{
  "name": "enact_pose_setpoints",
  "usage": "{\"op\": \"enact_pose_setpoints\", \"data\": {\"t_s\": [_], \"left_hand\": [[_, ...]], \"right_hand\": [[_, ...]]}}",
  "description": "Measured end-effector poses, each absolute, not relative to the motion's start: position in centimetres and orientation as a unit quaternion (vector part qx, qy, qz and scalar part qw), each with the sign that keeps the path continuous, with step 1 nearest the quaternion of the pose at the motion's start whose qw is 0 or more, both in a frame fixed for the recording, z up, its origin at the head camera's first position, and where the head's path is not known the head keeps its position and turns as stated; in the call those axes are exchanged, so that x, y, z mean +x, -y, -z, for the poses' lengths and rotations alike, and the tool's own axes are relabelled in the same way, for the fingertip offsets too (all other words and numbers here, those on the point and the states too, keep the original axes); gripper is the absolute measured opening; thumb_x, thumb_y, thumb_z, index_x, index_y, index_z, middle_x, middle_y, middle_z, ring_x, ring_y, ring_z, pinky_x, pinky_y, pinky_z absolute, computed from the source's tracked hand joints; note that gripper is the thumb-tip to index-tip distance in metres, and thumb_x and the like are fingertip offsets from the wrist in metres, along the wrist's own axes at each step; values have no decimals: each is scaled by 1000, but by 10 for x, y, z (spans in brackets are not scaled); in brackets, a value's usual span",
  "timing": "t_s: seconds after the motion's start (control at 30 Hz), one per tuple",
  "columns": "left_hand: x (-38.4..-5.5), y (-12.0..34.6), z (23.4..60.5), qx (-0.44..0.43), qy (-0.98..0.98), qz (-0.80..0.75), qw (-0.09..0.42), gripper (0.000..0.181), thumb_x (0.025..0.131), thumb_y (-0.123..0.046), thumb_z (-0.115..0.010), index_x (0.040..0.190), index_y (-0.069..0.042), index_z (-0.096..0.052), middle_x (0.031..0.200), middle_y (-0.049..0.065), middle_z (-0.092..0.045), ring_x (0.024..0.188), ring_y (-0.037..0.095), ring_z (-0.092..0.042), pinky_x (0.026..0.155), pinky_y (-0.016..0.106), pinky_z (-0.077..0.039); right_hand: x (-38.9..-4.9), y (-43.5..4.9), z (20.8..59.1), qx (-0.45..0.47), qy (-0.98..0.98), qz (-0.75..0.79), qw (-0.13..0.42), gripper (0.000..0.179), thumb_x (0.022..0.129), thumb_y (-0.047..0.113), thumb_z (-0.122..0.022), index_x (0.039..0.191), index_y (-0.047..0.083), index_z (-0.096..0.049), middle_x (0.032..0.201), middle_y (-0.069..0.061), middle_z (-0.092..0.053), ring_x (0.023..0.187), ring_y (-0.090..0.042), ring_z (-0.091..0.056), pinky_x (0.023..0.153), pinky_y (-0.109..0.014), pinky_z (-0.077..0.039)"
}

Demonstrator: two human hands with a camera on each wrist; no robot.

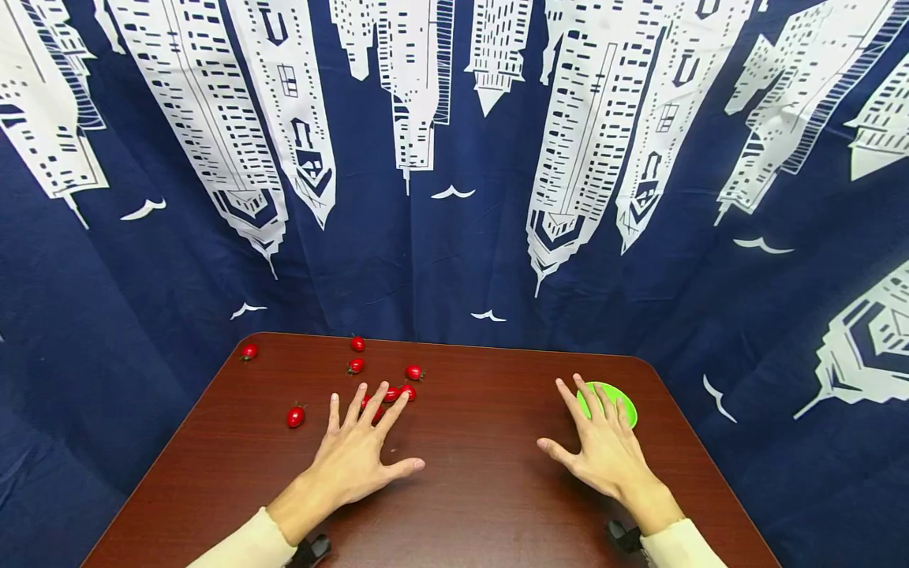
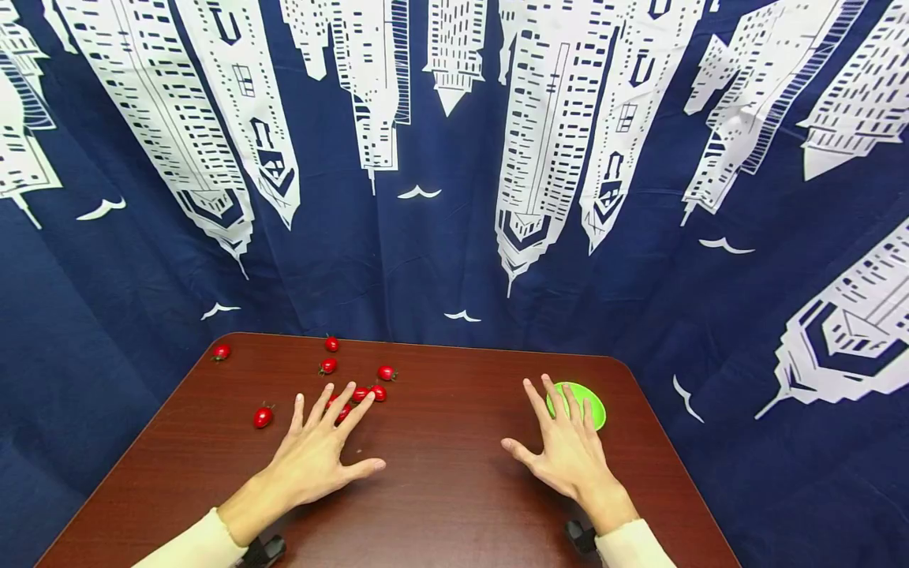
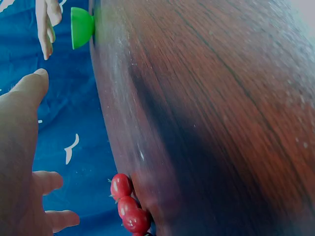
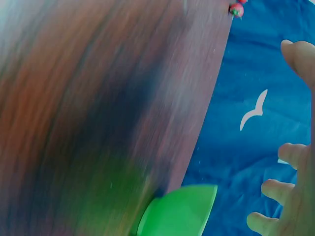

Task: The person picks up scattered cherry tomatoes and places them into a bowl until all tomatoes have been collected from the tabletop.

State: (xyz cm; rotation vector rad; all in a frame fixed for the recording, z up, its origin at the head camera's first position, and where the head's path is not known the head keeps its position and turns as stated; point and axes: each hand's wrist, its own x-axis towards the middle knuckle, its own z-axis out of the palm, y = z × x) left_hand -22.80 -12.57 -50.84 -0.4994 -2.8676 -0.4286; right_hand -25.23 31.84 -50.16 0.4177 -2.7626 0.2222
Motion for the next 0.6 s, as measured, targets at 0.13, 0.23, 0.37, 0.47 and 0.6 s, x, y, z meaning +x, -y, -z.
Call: {"op": "enact_pose_setpoints", "data": {"t_s": [0.13,0.23,0.37,0.47,0.6], "left_hand": [[-231,122,509,-173,970,144,95,109,95,-90,-71,183,-35,-39,193,11,-34,181,49,-25,139,89,-13],[-233,119,509,-176,969,142,97,108,95,-91,-69,182,-34,-41,192,11,-36,179,49,-29,139,89,-14],[-235,116,508,-181,967,144,104,106,96,-91,-69,181,-35,-43,190,11,-40,178,48,-33,139,88,-17],[-237,113,507,-184,966,148,107,104,97,-89,-70,181,-34,-43,189,11,-42,178,48,-34,139,87,-18],[-238,109,507,-186,964,152,111,101,98,-86,-72,180,-34,-45,188,11,-44,177,47,-36,140,85,-20]], "right_hand": [[-257,-331,499,131,975,-87,159,107,101,77,-75,184,25,-34,190,-19,-35,174,-55,-31,137,-85,-23],[-261,-339,498,116,977,-96,152,106,101,76,-75,184,24,-35,189,-21,-36,173,-58,-31,136,-88,-22],[-265,-350,498,99,979,-108,141,107,101,76,-75,184,20,-34,188,-23,-36,172,-61,-30,134,-89,-23],[-268,-357,498,89,980,-120,132,110,101,75,-76,183,15,-34,188,-25,-35,171,-63,-30,133,-89,-25],[-273,-365,498,77,981,-129,121,116,100,76,-77,182,8,-33,187,-28,-34,168,-64,-32,126,-89,-35]]}}
